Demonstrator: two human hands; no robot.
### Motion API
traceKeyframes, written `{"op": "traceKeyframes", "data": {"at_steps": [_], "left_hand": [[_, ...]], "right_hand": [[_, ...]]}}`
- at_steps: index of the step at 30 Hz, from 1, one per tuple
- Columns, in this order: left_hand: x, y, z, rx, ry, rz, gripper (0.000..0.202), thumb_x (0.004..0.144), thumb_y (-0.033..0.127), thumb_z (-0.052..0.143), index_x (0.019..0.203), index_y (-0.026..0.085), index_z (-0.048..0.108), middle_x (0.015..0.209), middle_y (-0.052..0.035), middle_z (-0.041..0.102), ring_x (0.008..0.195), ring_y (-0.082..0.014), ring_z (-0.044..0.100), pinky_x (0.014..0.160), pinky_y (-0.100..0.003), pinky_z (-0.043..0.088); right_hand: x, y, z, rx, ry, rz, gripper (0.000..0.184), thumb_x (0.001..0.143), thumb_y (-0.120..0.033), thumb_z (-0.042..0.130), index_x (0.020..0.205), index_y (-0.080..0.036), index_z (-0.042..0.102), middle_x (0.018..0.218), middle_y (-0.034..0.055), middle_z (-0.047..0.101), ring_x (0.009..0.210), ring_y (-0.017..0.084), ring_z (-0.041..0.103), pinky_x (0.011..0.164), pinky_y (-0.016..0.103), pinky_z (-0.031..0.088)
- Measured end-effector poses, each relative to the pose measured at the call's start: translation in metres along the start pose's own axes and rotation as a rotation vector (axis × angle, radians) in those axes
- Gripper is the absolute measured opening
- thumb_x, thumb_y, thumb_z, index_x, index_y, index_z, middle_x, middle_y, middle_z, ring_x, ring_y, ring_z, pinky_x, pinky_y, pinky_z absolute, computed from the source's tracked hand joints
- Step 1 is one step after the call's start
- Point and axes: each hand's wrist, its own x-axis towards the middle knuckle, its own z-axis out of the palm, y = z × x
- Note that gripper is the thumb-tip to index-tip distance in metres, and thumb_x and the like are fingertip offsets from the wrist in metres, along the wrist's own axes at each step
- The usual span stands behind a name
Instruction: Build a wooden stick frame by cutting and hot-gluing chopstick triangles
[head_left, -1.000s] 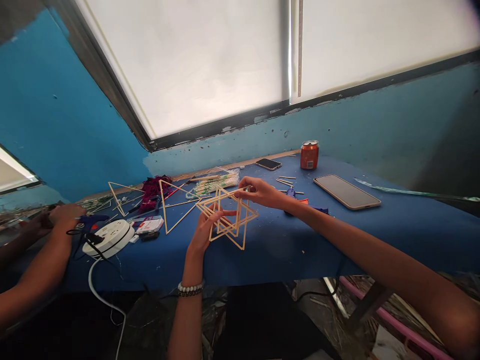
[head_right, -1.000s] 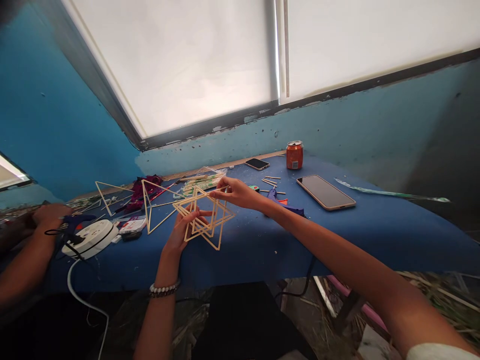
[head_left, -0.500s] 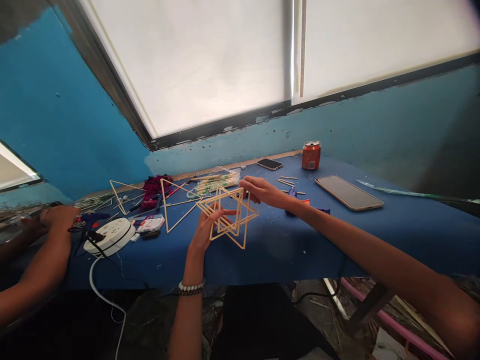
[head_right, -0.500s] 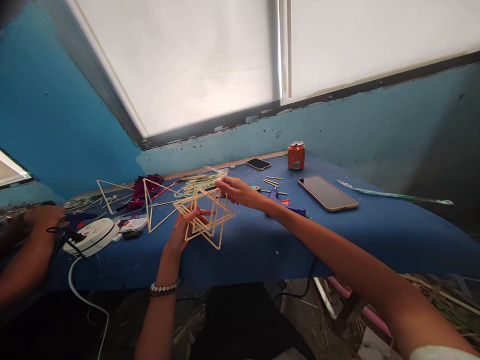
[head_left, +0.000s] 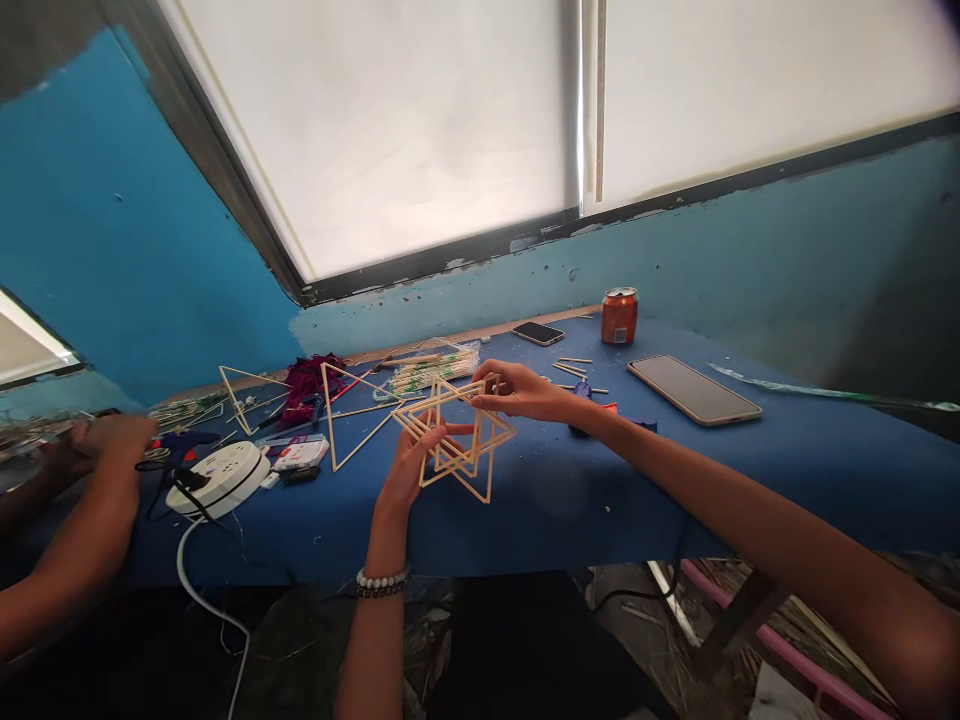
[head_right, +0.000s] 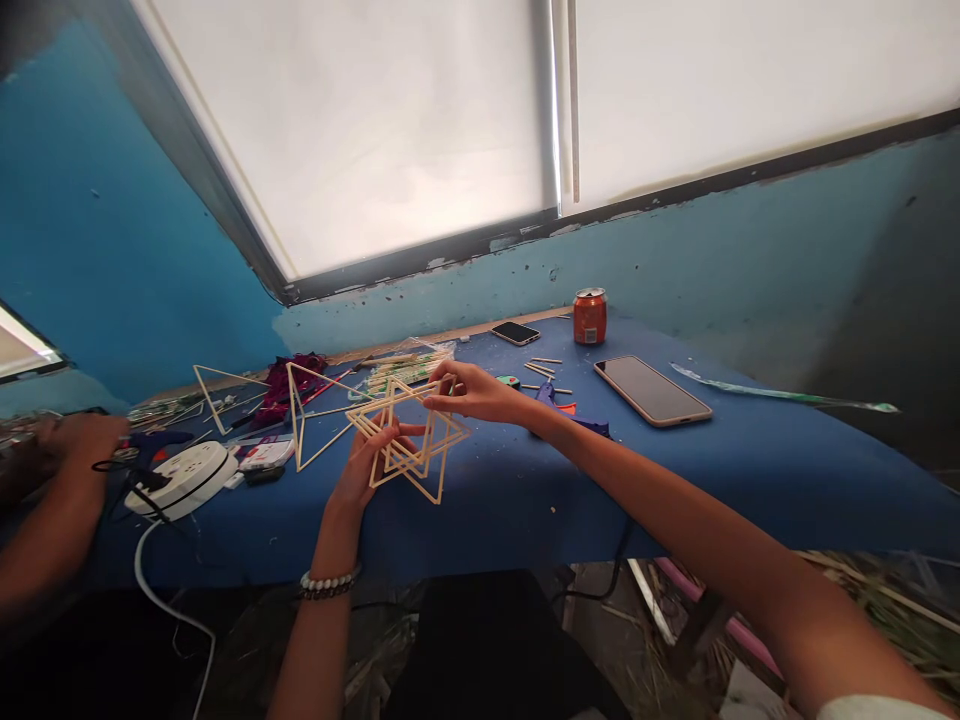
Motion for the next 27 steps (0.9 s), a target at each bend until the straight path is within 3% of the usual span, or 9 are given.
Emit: {"op": "traceKeyframes", "data": {"at_steps": [9, 27], "left_hand": [[0.0018, -0.0009, -0.0024, 0.015, 0.023, -0.003, 0.026, 0.077, 0.040, 0.071, 0.084, 0.019, 0.057, 0.091, -0.0062, 0.079, 0.070, -0.0219, 0.073, 0.055, -0.027, 0.053], [0.0028, -0.0022, -0.0018, -0.012, 0.011, -0.006, 0.024, 0.077, 0.039, 0.073, 0.082, 0.020, 0.061, 0.091, -0.0052, 0.079, 0.077, -0.0257, 0.075, 0.068, -0.035, 0.059]], "right_hand": [[-0.0007, 0.0006, -0.0002, -0.019, 0.004, -0.013, 0.046, 0.084, -0.055, 0.072, 0.100, -0.016, 0.053, 0.076, -0.0024, 0.053, 0.064, 0.009, 0.051, 0.053, 0.021, 0.040], [-0.0016, -0.0021, -0.0002, 0.006, -0.011, -0.011, 0.049, 0.082, -0.057, 0.073, 0.100, -0.016, 0.052, 0.072, -0.0047, 0.050, 0.058, 0.007, 0.045, 0.051, 0.021, 0.037]]}}
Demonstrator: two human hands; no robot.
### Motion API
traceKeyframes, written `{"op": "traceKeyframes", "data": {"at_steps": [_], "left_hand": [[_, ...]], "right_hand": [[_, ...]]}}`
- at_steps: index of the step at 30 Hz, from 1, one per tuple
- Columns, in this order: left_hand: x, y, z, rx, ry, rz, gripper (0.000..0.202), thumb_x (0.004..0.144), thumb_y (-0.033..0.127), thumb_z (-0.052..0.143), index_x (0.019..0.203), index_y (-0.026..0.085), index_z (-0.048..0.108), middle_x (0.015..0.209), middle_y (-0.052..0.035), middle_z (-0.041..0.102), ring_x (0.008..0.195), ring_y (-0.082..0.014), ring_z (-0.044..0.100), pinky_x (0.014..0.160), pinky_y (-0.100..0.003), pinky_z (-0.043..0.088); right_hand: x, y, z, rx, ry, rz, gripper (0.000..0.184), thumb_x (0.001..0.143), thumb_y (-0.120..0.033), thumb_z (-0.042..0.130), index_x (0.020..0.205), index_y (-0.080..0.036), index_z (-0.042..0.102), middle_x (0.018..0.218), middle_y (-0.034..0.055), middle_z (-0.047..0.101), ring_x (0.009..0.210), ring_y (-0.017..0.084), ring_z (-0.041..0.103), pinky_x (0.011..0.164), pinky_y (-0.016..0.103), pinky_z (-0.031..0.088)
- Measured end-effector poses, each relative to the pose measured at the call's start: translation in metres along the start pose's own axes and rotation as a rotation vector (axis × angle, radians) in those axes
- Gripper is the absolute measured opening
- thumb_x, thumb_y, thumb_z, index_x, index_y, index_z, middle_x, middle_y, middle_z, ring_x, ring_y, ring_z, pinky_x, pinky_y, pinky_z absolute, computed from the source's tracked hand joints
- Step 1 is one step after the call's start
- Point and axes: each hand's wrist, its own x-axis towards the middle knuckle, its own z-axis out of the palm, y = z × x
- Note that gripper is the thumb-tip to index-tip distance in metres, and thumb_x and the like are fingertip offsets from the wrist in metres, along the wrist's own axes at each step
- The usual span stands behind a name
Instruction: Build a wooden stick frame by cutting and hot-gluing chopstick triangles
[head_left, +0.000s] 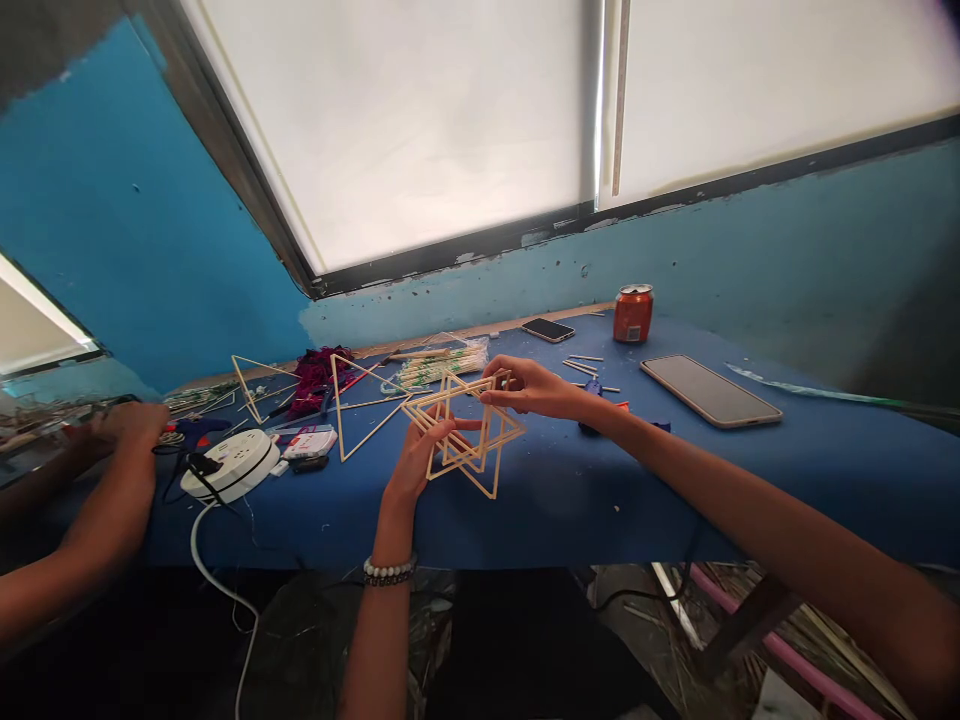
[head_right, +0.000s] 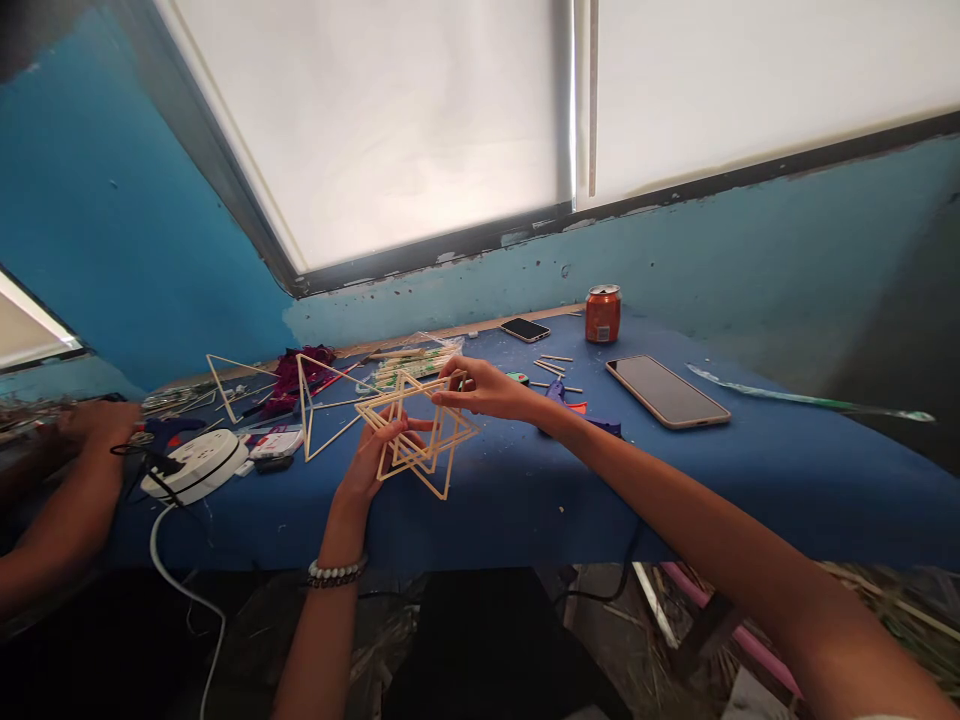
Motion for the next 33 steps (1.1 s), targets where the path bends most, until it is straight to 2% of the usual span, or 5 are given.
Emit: {"op": "traceKeyframes", "data": {"at_steps": [12, 22, 33], "left_hand": [[-0.0011, 0.0016, 0.0016, -0.010, -0.011, 0.003, 0.027, 0.075, 0.040, 0.074, 0.082, 0.019, 0.058, 0.087, -0.0056, 0.078, 0.076, -0.0245, 0.075, 0.067, -0.034, 0.059], [-0.0015, 0.0020, -0.0001, 0.018, -0.020, 0.023, 0.029, 0.074, 0.040, 0.076, 0.082, 0.019, 0.059, 0.090, -0.0073, 0.078, 0.083, -0.0275, 0.075, 0.072, -0.036, 0.059], [0.0025, -0.0044, -0.0058, 0.035, -0.043, 0.038, 0.031, 0.076, 0.042, 0.077, 0.085, 0.019, 0.059, 0.092, -0.0057, 0.078, 0.074, -0.0229, 0.074, 0.061, -0.029, 0.055]], "right_hand": [[0.0007, 0.0041, 0.0006, 0.001, 0.015, -0.002, 0.049, 0.080, -0.055, 0.075, 0.100, -0.016, 0.053, 0.072, -0.0043, 0.052, 0.059, 0.008, 0.047, 0.051, 0.021, 0.038], [0.0007, 0.0053, 0.0004, 0.003, 0.011, -0.002, 0.047, 0.082, -0.054, 0.074, 0.101, -0.017, 0.051, 0.073, -0.0048, 0.052, 0.058, 0.007, 0.046, 0.050, 0.021, 0.038], [0.0005, 0.0068, -0.0006, 0.011, -0.001, 0.026, 0.046, 0.086, -0.054, 0.071, 0.104, -0.017, 0.052, 0.076, -0.0037, 0.051, 0.060, 0.007, 0.048, 0.047, 0.018, 0.038]]}}
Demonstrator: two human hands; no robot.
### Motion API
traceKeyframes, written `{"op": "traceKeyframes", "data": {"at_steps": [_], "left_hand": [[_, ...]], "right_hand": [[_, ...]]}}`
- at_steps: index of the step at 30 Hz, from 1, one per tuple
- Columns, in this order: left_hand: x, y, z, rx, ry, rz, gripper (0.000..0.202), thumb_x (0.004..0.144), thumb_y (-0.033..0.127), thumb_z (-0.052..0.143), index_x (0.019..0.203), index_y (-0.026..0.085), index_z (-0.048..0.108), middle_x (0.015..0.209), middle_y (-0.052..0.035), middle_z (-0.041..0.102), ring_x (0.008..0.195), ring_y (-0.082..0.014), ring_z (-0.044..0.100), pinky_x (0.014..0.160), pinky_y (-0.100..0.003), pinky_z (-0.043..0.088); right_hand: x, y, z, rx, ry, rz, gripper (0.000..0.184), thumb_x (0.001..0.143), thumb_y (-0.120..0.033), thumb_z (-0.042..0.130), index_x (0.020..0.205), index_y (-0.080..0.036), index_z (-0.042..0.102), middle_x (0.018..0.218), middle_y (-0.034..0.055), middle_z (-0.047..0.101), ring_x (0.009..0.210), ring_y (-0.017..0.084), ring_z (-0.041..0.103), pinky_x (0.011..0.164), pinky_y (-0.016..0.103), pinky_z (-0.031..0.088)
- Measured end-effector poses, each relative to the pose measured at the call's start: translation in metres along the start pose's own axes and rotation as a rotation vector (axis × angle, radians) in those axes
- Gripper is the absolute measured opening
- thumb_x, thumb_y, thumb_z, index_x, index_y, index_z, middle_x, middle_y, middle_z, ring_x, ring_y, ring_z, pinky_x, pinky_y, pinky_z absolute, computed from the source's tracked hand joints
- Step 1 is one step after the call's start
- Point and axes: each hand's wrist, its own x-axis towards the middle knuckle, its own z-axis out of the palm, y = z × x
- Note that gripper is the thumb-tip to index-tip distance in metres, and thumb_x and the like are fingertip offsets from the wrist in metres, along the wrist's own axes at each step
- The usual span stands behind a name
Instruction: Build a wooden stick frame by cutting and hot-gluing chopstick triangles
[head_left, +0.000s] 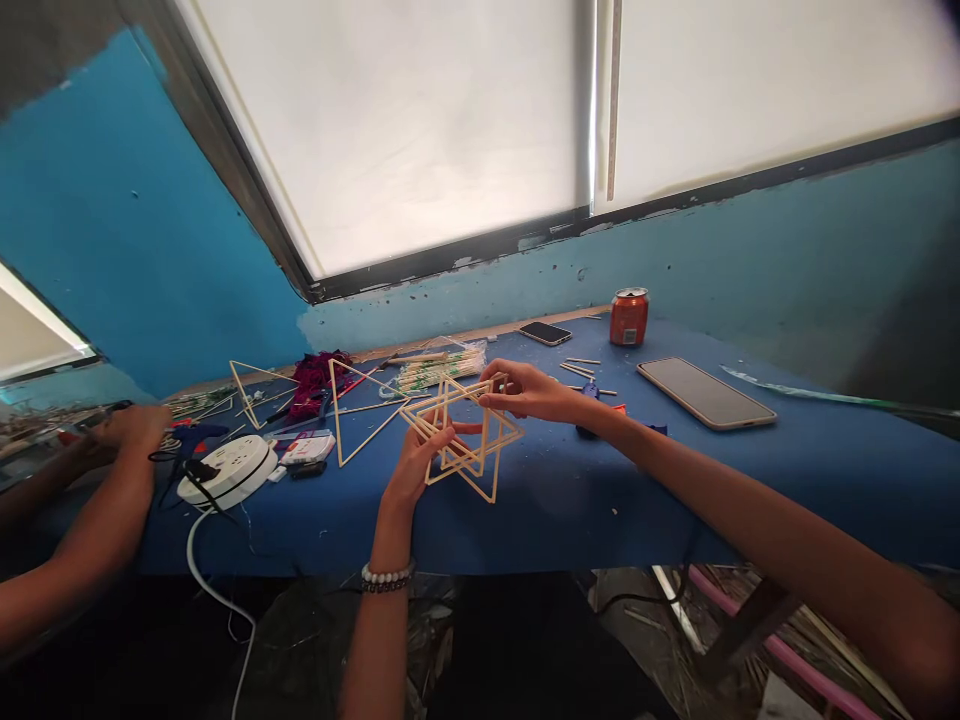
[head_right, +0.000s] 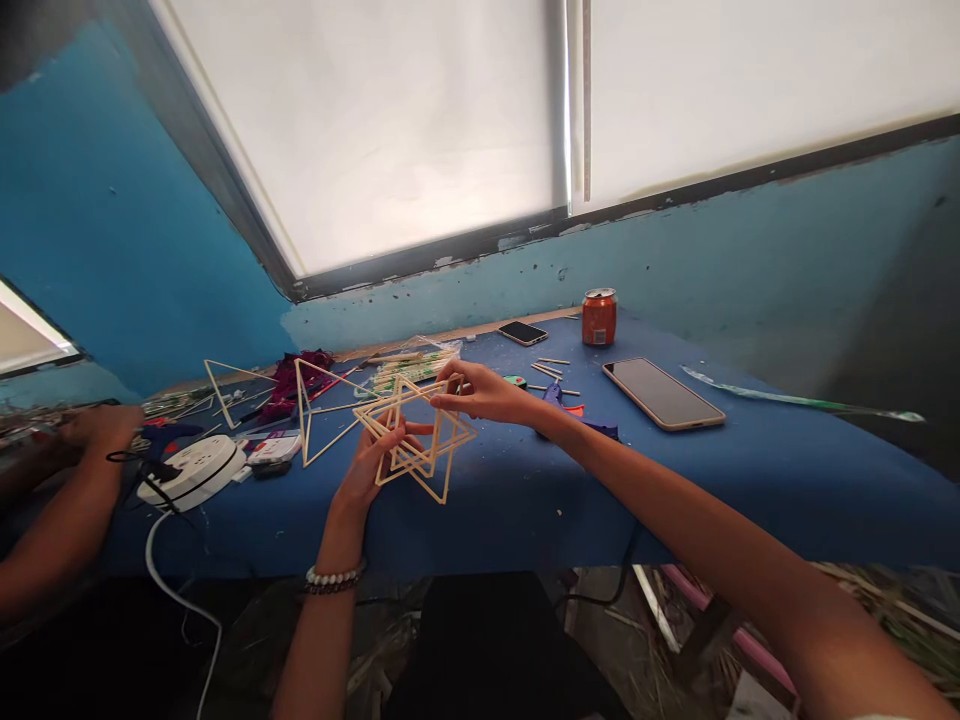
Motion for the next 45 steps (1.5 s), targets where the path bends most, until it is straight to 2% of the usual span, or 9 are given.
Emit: {"op": "traceKeyframes", "data": {"at_steps": [17, 20, 23, 25, 28, 30, 33, 36, 45], "left_hand": [[-0.0019, -0.0012, 0.0010, 0.002, 0.032, 0.000, 0.029, 0.082, 0.043, 0.074, 0.091, 0.020, 0.061, 0.099, -0.0066, 0.079, 0.065, -0.0217, 0.073, 0.059, -0.032, 0.056], [-0.0020, -0.0005, 0.0022, -0.006, 0.059, -0.004, 0.028, 0.081, 0.043, 0.075, 0.092, 0.019, 0.063, 0.101, -0.0071, 0.079, 0.073, -0.0248, 0.075, 0.064, -0.034, 0.058], [-0.0012, 0.0003, 0.0030, -0.030, 0.066, 0.001, 0.028, 0.079, 0.041, 0.075, 0.091, 0.020, 0.063, 0.102, -0.0070, 0.078, 0.081, -0.0266, 0.076, 0.070, -0.036, 0.059], [-0.0006, 0.0008, 0.0029, -0.045, 0.068, -0.003, 0.026, 0.080, 0.041, 0.074, 0.091, 0.020, 0.063, 0.103, -0.0069, 0.078, 0.083, -0.0265, 0.076, 0.071, -0.037, 0.059], [-0.0002, 0.0013, 0.0022, -0.058, 0.088, -0.004, 0.024, 0.080, 0.040, 0.073, 0.090, 0.021, 0.062, 0.098, -0.0060, 0.079, 0.082, -0.0255, 0.076, 0.070, -0.035, 0.059], [0.0000, 0.0017, 0.0017, -0.077, 0.104, 0.009, 0.023, 0.079, 0.038, 0.074, 0.088, 0.022, 0.062, 0.094, -0.0051, 0.079, 0.082, -0.0248, 0.076, 0.070, -0.034, 0.059], [0.0007, 0.0025, 0.0014, -0.121, 0.133, 0.021, 0.025, 0.075, 0.038, 0.075, 0.085, 0.021, 0.060, 0.094, -0.0060, 0.079, 0.082, -0.0247, 0.076, 0.073, -0.034, 0.060], [0.0017, 0.0032, 0.0015, -0.144, 0.165, 0.032, 0.030, 0.072, 0.039, 0.076, 0.087, 0.020, 0.059, 0.094, -0.0062, 0.079, 0.080, -0.0241, 0.076, 0.073, -0.035, 0.060], [0.0018, 0.0014, 0.0005, -0.089, 0.225, 0.046, 0.031, 0.075, 0.039, 0.075, 0.089, 0.023, 0.054, 0.091, -0.0015, 0.075, 0.079, -0.0237, 0.075, 0.071, -0.035, 0.060]], "right_hand": [[-0.0007, -0.0013, 0.0007, -0.017, 0.001, -0.011, 0.045, 0.091, -0.053, 0.064, 0.112, -0.016, 0.050, 0.079, -0.0037, 0.050, 0.058, 0.006, 0.047, 0.046, 0.018, 0.040], [-0.0017, -0.0002, 0.0011, -0.006, 0.019, 0.028, 0.055, 0.091, -0.055, 0.065, 0.126, -0.019, 0.043, 0.079, -0.0045, 0.052, 0.055, 0.007, 0.048, 0.045, 0.019, 0.041], [-0.0018, -0.0010, 0.0009, 0.000, 0.027, 0.115, 0.079, 0.089, -0.055, 0.068, 0.145, -0.019, 0.026, 0.078, -0.0046, 0.056, 0.051, 0.008, 0.049, 0.043, 0.021, 0.041], [-0.0011, -0.0026, 0.0002, -0.005, -0.003, 0.165, 0.084, 0.089, -0.058, 0.067, 0.147, -0.018, 0.023, 0.082, -0.0013, 0.061, 0.052, 0.010, 0.053, 0.042, 0.022, 0.042], [0.0005, -0.0054, -0.0016, -0.025, -0.065, 0.163, 0.060, 0.092, -0.065, 0.057, 0.124, -0.015, 0.049, 0.082, 0.0016, 0.062, 0.054, 0.011, 0.058, 0.044, 0.023, 0.046], [0.0010, -0.0069, -0.0029, -0.012, -0.078, 0.145, 0.055, 0.093, -0.068, 0.051, 0.106, -0.015, 0.057, 0.078, 0.0012, 0.060, 0.054, 0.010, 0.056, 0.045, 0.022, 0.046], [0.0000, -0.0080, -0.0046, 0.054, -0.092, 0.122, 0.056, 0.094, -0.068, 0.049, 0.106, -0.014, 0.061, 0.076, 0.0003, 0.057, 0.056, 0.009, 0.054, 0.048, 0.022, 0.046], [-0.0021, -0.0073, -0.0061, 0.064, -0.131, 0.099, 0.051, 0.092, -0.064, 0.058, 0.102, -0.014, 0.062, 0.073, -0.0008, 0.055, 0.058, 0.009, 0.054, 0.052, 0.022, 0.047], [-0.0032, -0.0053, -0.0053, 0.110, -0.256, 0.098, 0.042, 0.088, -0.056, 0.068, 0.094, -0.015, 0.061, 0.076, -0.0019, 0.056, 0.060, 0.008, 0.053, 0.054, 0.021, 0.048]]}}
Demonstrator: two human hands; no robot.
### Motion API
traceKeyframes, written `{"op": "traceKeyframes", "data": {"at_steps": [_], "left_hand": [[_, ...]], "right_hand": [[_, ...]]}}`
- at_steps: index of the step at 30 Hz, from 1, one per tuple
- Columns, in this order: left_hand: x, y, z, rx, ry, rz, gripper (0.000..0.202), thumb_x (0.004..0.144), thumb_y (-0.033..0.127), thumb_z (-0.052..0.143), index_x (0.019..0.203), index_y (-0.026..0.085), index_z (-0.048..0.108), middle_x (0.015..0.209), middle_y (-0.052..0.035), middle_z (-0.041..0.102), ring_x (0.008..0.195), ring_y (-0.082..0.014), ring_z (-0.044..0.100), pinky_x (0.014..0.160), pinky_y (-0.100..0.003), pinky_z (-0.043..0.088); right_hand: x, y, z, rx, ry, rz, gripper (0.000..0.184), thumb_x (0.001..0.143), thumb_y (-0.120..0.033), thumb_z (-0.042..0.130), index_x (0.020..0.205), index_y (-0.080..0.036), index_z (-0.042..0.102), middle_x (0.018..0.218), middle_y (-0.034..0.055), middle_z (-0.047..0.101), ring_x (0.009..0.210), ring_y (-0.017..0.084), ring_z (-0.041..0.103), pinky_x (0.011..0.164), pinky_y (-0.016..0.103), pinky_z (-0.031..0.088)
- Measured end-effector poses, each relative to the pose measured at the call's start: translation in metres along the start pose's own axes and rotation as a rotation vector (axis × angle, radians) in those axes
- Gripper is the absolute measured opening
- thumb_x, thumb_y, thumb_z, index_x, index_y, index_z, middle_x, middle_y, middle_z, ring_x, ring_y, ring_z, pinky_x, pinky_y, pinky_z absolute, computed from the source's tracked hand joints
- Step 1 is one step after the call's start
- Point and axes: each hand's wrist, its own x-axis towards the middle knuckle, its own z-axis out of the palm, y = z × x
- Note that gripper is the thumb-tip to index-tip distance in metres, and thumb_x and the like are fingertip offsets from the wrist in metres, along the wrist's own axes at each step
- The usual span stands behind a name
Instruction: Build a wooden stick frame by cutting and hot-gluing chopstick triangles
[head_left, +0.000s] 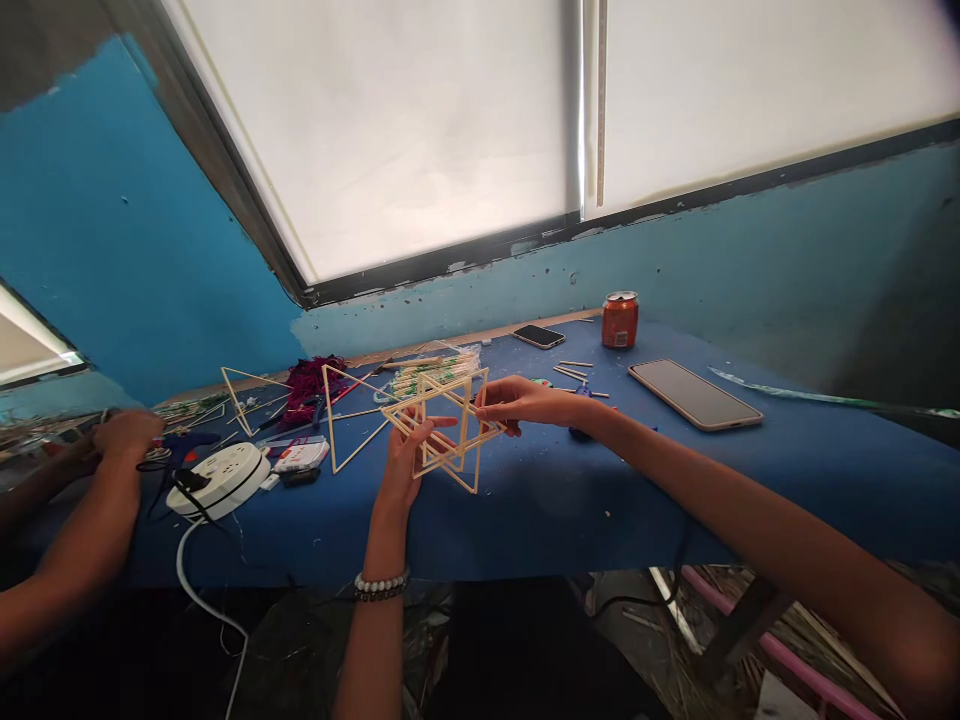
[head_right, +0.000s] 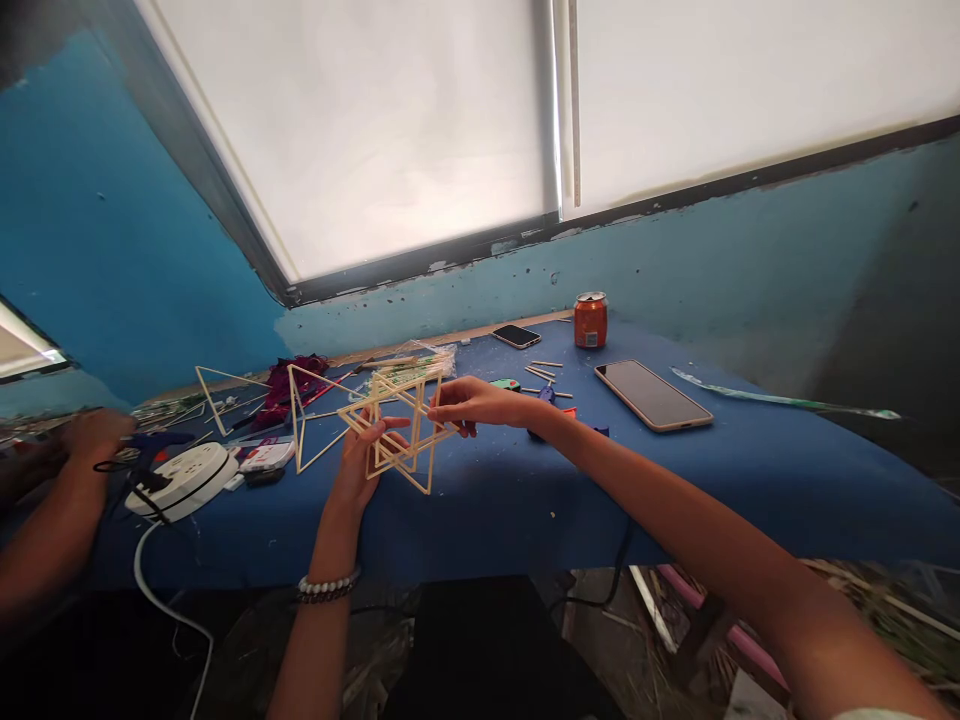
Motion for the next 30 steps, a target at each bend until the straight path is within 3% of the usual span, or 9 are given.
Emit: {"op": "traceKeyframes", "data": {"at_steps": [6, 16, 19, 23, 26, 30], "left_hand": [[0.000, -0.001, 0.000, 0.034, 0.003, -0.001, 0.036, 0.076, 0.043, 0.077, 0.092, 0.023, 0.052, 0.094, -0.0029, 0.077, 0.069, -0.0207, 0.073, 0.061, -0.032, 0.057], [0.013, 0.000, 0.007, 0.218, -0.018, -0.012, 0.043, 0.078, 0.057, 0.075, 0.090, 0.020, 0.057, 0.078, -0.0056, 0.077, 0.061, -0.0218, 0.072, 0.057, -0.030, 0.054], [0.029, 0.013, 0.017, 0.305, -0.086, -0.008, 0.039, 0.073, 0.048, 0.083, 0.085, 0.018, 0.062, 0.074, -0.0055, 0.076, 0.059, -0.0223, 0.072, 0.053, -0.028, 0.051], [0.061, 0.029, 0.038, 0.363, -0.136, 0.054, 0.036, 0.066, 0.042, 0.089, 0.075, 0.019, 0.063, 0.069, -0.0030, 0.074, 0.060, -0.0207, 0.070, 0.052, -0.026, 0.049], [0.087, 0.031, 0.054, 0.353, -0.149, 0.106, 0.042, 0.066, 0.050, 0.086, 0.071, 0.019, 0.059, 0.068, -0.0022, 0.074, 0.058, -0.0181, 0.068, 0.054, -0.025, 0.049], [0.119, 0.022, 0.066, 0.325, -0.121, 0.180, 0.053, 0.068, 0.065, 0.079, 0.078, 0.019, 0.055, 0.070, -0.0033, 0.074, 0.052, -0.0137, 0.062, 0.054, -0.024, 0.047]], "right_hand": [[0.000, 0.003, -0.002, -0.005, 0.000, 0.003, 0.042, 0.089, -0.056, 0.067, 0.094, -0.015, 0.061, 0.073, -0.0029, 0.055, 0.058, 0.007, 0.053, 0.054, 0.021, 0.048], [0.005, 0.002, 0.004, -0.044, 0.205, 0.012, 0.052, 0.087, -0.068, 0.062, 0.093, -0.017, 0.054, 0.073, -0.0031, 0.052, 0.056, 0.009, 0.054, 0.049, 0.021, 0.045], [0.008, 0.003, 0.002, -0.082, 0.292, -0.081, 0.051, 0.084, -0.066, 0.066, 0.089, -0.018, 0.051, 0.065, -0.0051, 0.049, 0.050, 0.008, 0.050, 0.045, 0.021, 0.040], [0.011, 0.009, -0.012, -0.096, 0.460, -0.156, 0.051, 0.089, -0.068, 0.058, 0.088, -0.017, 0.054, 0.062, -0.0042, 0.051, 0.046, 0.008, 0.046, 0.042, 0.022, 0.037], [0.012, 0.012, -0.025, -0.079, 0.533, -0.152, 0.050, 0.092, -0.067, 0.054, 0.088, -0.017, 0.055, 0.059, -0.0049, 0.049, 0.042, 0.007, 0.042, 0.039, 0.021, 0.034], [0.011, 0.014, -0.041, -0.078, 0.605, -0.160, 0.048, 0.091, -0.066, 0.054, 0.088, -0.018, 0.050, 0.070, -0.0024, 0.055, 0.043, 0.006, 0.045, 0.037, 0.020, 0.038]]}}
